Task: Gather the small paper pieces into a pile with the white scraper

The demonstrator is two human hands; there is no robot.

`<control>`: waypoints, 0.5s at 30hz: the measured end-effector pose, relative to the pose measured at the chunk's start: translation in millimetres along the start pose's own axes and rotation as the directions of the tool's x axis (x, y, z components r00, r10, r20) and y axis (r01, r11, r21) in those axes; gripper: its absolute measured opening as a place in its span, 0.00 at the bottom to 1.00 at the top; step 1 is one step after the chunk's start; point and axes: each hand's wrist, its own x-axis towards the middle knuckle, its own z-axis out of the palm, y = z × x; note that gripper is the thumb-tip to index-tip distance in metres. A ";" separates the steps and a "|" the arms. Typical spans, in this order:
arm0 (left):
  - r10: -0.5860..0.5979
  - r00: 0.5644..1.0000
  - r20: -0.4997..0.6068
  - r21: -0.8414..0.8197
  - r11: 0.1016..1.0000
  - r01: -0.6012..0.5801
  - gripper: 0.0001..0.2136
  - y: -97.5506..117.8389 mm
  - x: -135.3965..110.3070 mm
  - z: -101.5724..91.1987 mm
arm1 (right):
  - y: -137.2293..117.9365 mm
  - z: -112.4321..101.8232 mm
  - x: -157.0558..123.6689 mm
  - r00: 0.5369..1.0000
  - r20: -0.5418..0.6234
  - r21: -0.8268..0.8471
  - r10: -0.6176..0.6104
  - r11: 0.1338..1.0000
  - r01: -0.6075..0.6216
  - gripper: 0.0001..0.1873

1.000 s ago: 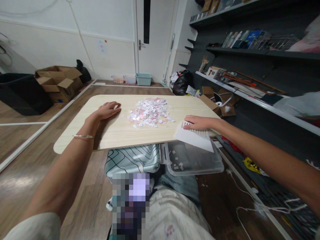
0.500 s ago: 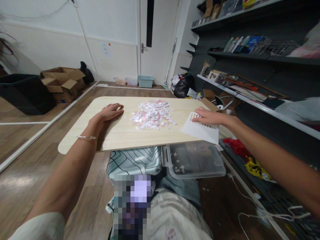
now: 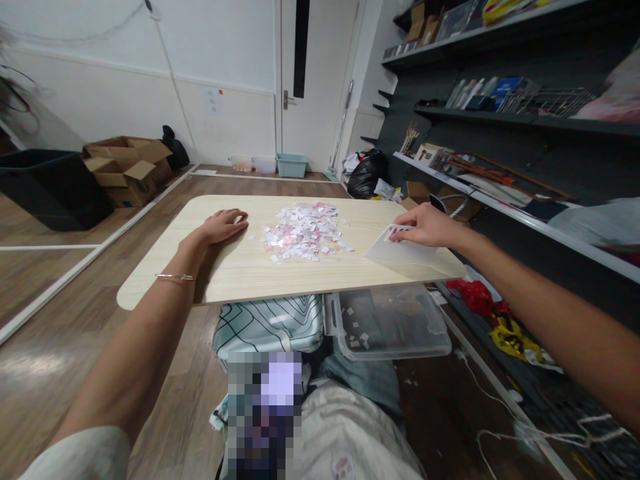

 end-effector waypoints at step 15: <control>-0.006 1.000 -0.019 0.000 1.000 0.006 0.36 3.2 -1.8 0.7 | -5.4 14.6 -7.4 0.976 0.206 -0.289 0.073 0.957 -0.010 0.16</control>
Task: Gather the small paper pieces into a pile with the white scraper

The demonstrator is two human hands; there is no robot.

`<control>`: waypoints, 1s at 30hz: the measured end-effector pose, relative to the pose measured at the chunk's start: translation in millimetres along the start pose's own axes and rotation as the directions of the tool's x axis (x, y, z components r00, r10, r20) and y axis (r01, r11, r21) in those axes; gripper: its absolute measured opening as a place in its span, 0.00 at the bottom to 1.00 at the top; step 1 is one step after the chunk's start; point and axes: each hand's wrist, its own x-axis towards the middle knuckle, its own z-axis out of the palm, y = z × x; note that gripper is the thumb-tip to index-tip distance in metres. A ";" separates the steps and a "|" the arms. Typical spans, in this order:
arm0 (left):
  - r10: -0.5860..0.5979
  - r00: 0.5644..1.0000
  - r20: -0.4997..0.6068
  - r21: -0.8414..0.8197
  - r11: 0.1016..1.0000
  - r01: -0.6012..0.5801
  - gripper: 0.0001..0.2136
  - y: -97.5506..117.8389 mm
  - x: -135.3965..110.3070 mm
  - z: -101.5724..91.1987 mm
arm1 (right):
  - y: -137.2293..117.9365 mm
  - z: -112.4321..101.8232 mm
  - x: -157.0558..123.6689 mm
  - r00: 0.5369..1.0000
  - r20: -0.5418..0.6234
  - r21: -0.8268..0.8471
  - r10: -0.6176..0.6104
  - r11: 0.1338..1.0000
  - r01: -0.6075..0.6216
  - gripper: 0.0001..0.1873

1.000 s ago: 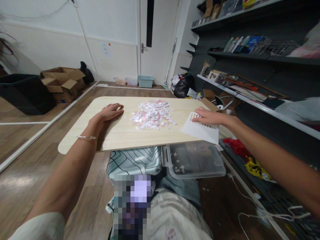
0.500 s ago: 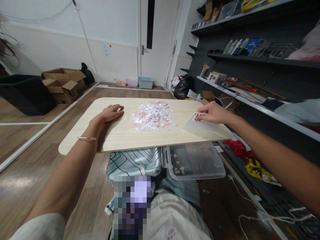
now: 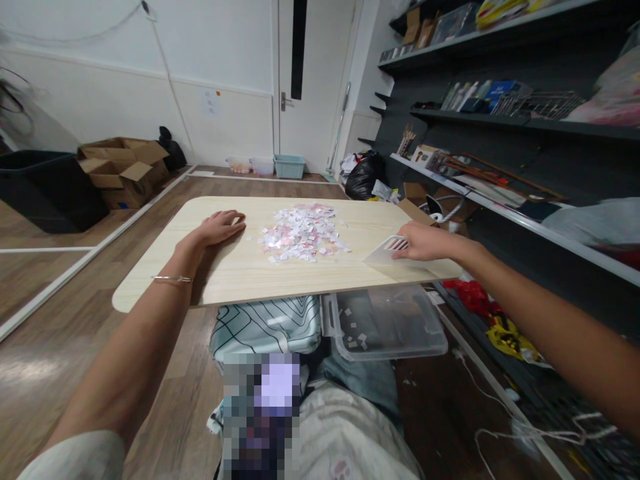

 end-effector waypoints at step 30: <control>-0.006 1.000 0.012 0.049 0.999 0.005 0.34 3.0 -2.2 -2.0 | 36.6 47.8 90.5 0.906 -0.397 0.021 0.147 0.988 -0.151 0.13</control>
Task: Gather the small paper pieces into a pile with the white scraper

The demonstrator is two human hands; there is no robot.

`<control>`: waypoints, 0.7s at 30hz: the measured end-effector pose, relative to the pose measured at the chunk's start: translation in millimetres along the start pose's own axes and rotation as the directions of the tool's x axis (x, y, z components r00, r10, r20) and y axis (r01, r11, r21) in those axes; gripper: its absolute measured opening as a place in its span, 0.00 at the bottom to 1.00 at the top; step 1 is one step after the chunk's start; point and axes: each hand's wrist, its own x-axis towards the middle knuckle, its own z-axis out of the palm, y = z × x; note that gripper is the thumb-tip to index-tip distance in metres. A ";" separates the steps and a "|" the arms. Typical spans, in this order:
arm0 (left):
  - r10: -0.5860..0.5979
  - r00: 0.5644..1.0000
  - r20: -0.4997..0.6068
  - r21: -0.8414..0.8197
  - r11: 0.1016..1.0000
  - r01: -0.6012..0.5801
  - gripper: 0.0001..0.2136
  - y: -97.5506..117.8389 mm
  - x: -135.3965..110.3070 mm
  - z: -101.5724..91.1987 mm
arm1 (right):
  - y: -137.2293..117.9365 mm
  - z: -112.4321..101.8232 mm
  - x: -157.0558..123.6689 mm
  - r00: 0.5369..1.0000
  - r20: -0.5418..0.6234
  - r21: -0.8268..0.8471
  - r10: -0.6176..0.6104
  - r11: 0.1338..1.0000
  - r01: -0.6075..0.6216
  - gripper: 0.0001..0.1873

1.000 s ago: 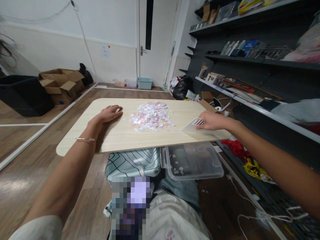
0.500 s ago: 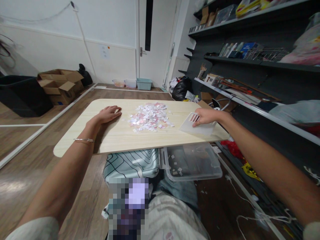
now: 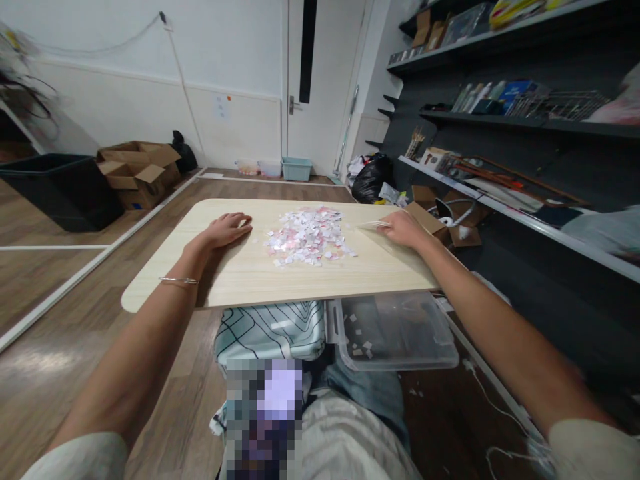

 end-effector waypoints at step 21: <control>-0.036 0.986 -0.161 -0.103 0.994 0.020 0.27 -9.9 3.8 7.2 | 5.8 74.4 -3.2 0.956 -0.293 0.205 0.012 0.978 0.050 0.23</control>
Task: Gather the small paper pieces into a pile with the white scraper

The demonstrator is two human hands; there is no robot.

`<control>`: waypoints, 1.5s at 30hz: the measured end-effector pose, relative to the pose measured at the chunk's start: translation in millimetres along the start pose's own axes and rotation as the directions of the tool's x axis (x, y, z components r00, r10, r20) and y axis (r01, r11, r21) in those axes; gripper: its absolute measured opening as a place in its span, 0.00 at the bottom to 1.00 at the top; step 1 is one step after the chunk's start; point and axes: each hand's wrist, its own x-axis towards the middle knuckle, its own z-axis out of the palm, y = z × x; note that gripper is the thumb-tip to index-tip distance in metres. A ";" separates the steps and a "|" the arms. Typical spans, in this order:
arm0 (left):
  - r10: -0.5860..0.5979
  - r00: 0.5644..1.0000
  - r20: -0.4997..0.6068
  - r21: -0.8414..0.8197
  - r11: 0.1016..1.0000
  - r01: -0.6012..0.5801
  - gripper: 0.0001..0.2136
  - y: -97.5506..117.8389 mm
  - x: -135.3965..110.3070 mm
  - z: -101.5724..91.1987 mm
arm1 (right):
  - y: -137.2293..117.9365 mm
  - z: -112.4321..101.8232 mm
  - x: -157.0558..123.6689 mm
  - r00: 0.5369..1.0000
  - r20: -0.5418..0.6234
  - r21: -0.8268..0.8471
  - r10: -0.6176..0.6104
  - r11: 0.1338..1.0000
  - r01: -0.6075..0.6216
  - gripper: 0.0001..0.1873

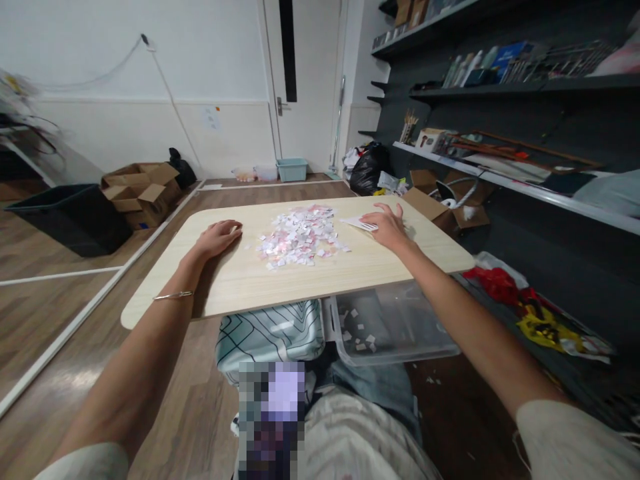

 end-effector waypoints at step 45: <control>0.047 0.997 0.063 -0.017 0.999 -0.046 0.32 -1.3 0.1 -5.1 | 50.7 -17.6 10.3 0.661 -0.451 0.734 0.600 0.671 -0.108 0.22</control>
